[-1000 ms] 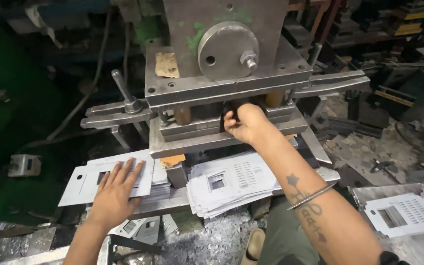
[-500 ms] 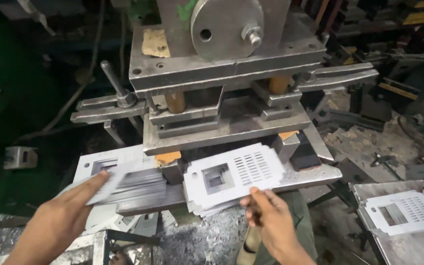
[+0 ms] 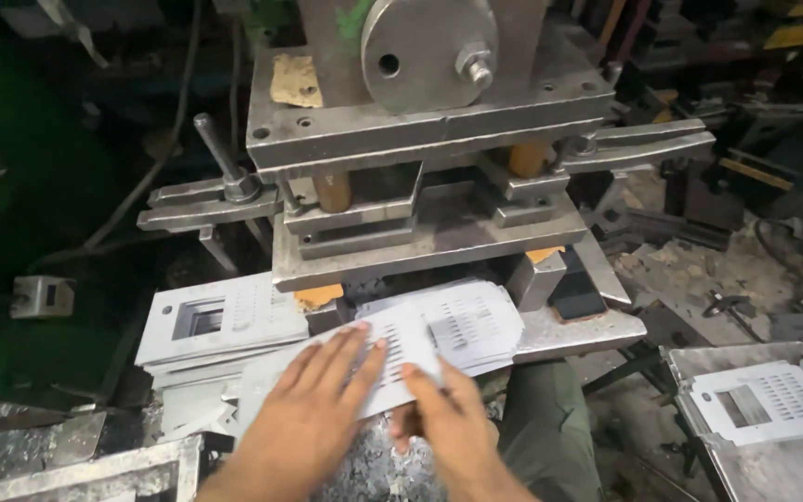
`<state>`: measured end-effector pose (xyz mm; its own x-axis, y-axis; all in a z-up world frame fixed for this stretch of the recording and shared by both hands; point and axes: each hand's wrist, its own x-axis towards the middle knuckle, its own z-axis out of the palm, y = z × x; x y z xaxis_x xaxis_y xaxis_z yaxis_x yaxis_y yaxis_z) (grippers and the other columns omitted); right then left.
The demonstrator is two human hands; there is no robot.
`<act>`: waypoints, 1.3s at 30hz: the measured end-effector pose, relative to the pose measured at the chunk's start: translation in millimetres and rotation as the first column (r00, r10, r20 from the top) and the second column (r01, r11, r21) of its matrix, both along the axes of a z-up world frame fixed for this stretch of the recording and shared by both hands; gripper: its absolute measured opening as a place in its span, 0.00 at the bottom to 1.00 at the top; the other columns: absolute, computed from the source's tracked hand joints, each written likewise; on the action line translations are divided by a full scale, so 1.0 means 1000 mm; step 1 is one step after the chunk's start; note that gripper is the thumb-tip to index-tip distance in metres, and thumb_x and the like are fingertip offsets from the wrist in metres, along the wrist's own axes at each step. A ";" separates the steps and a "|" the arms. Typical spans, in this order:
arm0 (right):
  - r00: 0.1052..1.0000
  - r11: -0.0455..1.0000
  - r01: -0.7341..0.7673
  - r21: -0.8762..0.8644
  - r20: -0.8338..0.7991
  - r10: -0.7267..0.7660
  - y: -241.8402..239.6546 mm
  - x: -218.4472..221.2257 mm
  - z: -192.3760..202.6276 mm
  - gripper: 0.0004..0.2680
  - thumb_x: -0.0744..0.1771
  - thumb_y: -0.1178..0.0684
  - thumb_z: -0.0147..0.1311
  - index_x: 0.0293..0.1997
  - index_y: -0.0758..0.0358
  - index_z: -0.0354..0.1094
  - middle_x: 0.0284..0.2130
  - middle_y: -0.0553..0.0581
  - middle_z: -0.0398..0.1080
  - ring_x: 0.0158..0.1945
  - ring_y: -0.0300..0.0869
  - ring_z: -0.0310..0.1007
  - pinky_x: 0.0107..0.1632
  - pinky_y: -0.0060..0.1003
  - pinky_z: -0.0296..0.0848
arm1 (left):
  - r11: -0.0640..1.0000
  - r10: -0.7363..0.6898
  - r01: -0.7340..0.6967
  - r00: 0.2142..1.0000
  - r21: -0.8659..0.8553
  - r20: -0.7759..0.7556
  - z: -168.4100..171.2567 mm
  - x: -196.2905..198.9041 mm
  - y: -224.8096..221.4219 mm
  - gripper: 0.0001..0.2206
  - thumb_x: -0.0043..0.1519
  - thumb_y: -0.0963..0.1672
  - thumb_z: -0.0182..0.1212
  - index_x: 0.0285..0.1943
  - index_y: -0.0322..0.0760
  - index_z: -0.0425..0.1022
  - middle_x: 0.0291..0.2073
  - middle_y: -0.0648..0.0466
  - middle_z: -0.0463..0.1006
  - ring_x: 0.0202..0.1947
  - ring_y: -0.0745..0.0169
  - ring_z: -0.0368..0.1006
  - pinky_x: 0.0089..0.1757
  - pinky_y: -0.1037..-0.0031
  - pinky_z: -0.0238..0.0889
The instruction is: Operating a manual press machine to stamp holes into white metal sheets.
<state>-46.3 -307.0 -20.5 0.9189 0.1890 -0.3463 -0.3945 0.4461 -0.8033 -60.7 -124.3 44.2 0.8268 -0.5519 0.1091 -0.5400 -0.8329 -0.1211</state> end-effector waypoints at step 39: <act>0.990 0.998 0.063 0.012 -0.125 -0.061 -0.040 0.232 0.064 0.11 0.64 0.65 0.32 0.41 0.72 0.64 0.29 0.61 0.69 0.23 0.37 0.61 0.20 0.30 0.53 | 0.787 0.612 -0.615 0.771 0.040 -0.174 -0.065 0.054 0.126 0.58 0.49 0.67 0.60 0.81 0.37 0.36 0.73 0.31 0.42 0.71 0.29 0.45 0.66 0.46 0.37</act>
